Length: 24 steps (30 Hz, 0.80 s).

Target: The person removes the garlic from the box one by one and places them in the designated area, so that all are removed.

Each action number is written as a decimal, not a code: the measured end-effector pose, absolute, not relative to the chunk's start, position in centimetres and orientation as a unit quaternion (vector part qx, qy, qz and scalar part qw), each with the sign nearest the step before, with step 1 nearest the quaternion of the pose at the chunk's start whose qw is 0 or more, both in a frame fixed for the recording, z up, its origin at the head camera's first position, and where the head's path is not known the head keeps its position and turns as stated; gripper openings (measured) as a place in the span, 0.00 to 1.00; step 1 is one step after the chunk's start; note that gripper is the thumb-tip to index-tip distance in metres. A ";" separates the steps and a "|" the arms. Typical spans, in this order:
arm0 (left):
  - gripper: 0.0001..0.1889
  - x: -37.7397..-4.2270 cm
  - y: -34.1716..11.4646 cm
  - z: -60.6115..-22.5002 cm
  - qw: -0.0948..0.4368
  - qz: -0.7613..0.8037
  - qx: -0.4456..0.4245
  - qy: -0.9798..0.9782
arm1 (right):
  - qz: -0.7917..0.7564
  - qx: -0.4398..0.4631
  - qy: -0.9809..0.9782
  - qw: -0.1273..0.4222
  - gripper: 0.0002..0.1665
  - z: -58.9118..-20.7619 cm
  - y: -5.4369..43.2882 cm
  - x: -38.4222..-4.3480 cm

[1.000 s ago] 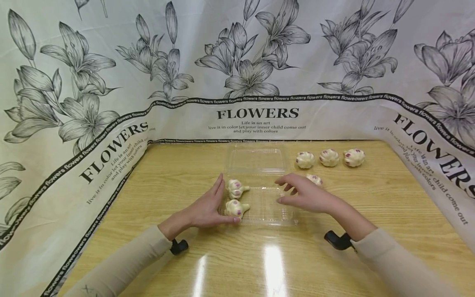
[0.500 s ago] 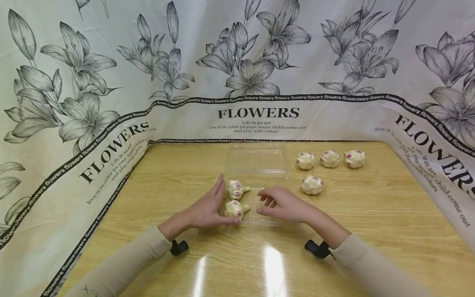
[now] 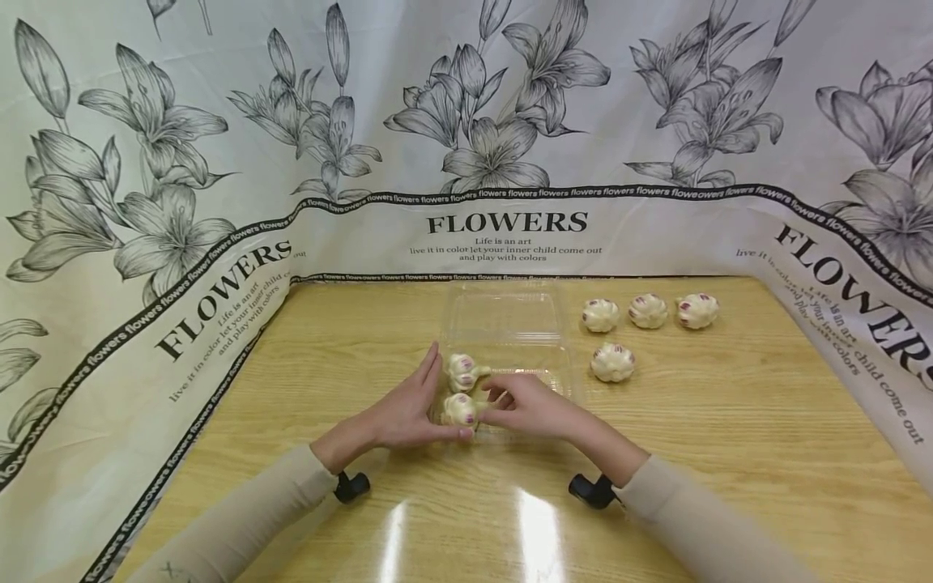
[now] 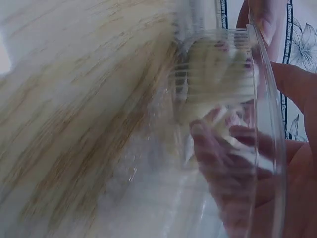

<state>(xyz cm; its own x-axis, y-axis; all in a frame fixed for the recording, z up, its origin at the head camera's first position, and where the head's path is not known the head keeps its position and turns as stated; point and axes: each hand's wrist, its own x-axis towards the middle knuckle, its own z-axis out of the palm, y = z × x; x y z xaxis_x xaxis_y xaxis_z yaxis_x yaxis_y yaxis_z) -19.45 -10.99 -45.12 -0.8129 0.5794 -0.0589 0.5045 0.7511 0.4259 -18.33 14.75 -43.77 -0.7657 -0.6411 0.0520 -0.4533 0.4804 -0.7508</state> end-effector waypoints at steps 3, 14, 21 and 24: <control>0.72 -19.4 -11.0 -45.2 0.095 0.199 0.291 0.931 | -0.387 -0.313 0.860 0.110 0.34 -43.8 14.0 -18.4; 0.71 -19.4 -10.8 -45.3 0.092 0.203 0.294 0.929 | -0.361 -0.308 0.875 0.095 0.32 -44.3 11.8 -18.7; 0.72 -19.3 -10.9 -45.2 0.095 0.204 0.293 0.929 | -0.354 -0.312 0.874 0.119 0.34 -44.2 12.7 -18.7; 0.72 -19.4 -10.9 -45.2 0.092 0.203 0.293 0.930 | -0.349 -0.313 0.873 0.136 0.34 -44.1 13.0 -18.8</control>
<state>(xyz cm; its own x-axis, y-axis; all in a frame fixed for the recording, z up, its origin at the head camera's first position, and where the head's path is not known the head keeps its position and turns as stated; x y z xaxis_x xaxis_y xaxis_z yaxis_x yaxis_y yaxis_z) -19.35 -10.93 -45.19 -0.8115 0.5820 -0.0516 0.5074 0.7457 0.4318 -18.84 12.98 -44.08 -0.7670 -0.6413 -0.0184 -0.4515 0.5599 -0.6948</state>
